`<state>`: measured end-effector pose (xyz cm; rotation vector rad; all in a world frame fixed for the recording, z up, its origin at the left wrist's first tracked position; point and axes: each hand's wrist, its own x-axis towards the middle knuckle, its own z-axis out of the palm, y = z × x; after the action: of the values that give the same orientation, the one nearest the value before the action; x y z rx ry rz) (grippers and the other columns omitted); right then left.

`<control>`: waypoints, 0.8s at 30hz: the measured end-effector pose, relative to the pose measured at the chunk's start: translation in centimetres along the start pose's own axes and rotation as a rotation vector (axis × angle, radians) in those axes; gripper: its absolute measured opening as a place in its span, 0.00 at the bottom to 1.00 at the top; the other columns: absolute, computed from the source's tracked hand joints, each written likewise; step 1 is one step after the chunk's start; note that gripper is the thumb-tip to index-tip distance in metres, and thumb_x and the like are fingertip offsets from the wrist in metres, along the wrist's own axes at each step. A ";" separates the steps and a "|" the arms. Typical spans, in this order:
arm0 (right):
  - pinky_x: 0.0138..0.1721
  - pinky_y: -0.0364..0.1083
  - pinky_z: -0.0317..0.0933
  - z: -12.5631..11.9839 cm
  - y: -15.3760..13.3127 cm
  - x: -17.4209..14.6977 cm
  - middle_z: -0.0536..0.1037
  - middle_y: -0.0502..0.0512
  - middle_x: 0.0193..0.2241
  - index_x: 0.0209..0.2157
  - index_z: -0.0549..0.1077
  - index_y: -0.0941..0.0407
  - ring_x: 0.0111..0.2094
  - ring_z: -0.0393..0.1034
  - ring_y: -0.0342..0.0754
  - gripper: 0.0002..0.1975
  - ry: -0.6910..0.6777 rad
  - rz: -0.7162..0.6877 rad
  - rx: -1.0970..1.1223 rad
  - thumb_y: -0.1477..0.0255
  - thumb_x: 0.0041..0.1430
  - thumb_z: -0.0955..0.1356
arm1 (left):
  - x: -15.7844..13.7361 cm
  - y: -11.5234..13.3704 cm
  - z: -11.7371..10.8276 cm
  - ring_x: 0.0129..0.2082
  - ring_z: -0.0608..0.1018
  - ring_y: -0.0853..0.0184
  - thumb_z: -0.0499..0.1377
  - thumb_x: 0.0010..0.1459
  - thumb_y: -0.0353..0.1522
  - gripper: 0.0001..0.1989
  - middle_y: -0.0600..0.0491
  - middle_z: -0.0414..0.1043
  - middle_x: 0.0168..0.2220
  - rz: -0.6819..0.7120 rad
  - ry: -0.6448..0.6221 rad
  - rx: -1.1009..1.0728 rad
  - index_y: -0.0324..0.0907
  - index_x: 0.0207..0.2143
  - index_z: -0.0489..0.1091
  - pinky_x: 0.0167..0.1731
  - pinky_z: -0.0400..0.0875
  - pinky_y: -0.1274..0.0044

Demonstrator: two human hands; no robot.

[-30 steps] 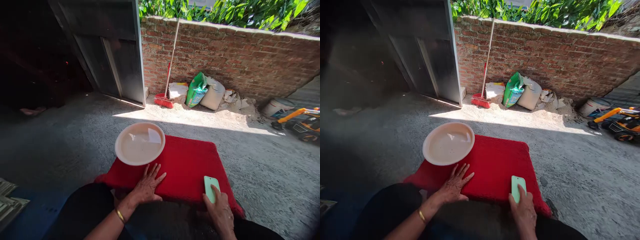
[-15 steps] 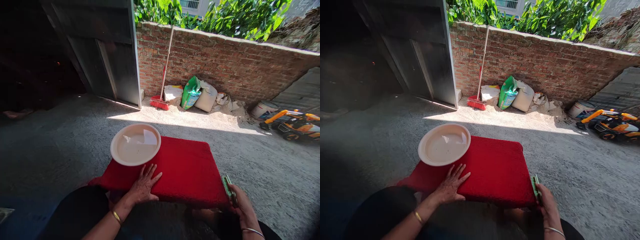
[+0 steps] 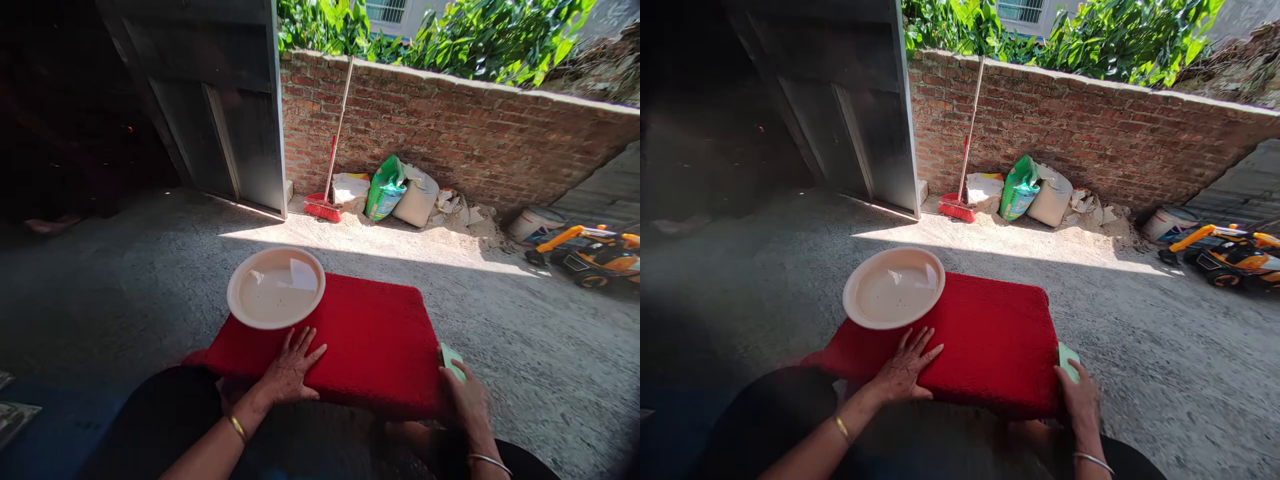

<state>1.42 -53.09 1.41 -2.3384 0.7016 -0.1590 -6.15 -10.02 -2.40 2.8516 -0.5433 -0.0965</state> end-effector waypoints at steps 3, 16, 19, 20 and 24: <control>0.42 0.56 0.66 1.6 -1.4 -1.7 0.75 0.59 0.32 0.50 0.77 0.57 0.39 0.73 0.61 0.35 -0.080 -0.144 -0.198 0.50 0.46 0.64 | 0.0 0.0 0.1 0.72 0.49 0.43 0.68 0.44 0.58 0.54 0.41 0.41 0.74 0.002 0.008 -0.018 0.54 0.70 0.55 0.67 0.39 0.47; 0.48 0.53 0.65 6.3 -5.7 -8.7 0.74 0.56 0.40 0.51 0.76 0.50 0.44 0.72 0.58 0.32 -0.441 -0.432 -0.055 0.51 0.46 0.65 | 0.4 0.2 0.1 0.73 0.43 0.43 0.64 0.48 0.60 0.53 0.38 0.35 0.74 0.001 -0.043 -0.117 0.51 0.71 0.53 0.66 0.34 0.46; 0.47 0.56 0.65 6.3 -5.8 -7.9 0.74 0.58 0.39 0.49 0.76 0.53 0.44 0.72 0.61 0.35 -0.342 -0.345 -0.037 0.47 0.44 0.66 | 0.4 0.1 0.6 0.73 0.40 0.44 0.63 0.50 0.60 0.53 0.38 0.32 0.74 0.016 -0.013 -0.139 0.51 0.72 0.51 0.66 0.33 0.47; 0.45 0.57 0.65 6.2 -5.8 -7.3 0.74 0.60 0.39 0.51 0.76 0.54 0.43 0.72 0.63 0.37 -0.284 -0.290 -0.079 0.45 0.44 0.65 | 0.4 0.2 0.8 0.73 0.40 0.44 0.63 0.49 0.60 0.53 0.38 0.32 0.74 0.017 -0.007 -0.145 0.51 0.72 0.51 0.66 0.33 0.47; 0.39 0.59 0.65 7.5 -6.6 -8.4 0.72 0.63 0.39 0.55 0.73 0.54 0.42 0.72 0.66 0.39 -0.238 -0.280 -0.240 0.44 0.49 0.61 | 0.2 0.6 0.6 0.73 0.38 0.45 0.64 0.48 0.60 0.55 0.38 0.32 0.74 0.006 0.013 -0.148 0.50 0.72 0.50 0.67 0.32 0.47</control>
<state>-0.57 -40.25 0.61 -2.6220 0.2874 0.0850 -6.23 -10.78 -2.84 2.7046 -0.5194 -0.1118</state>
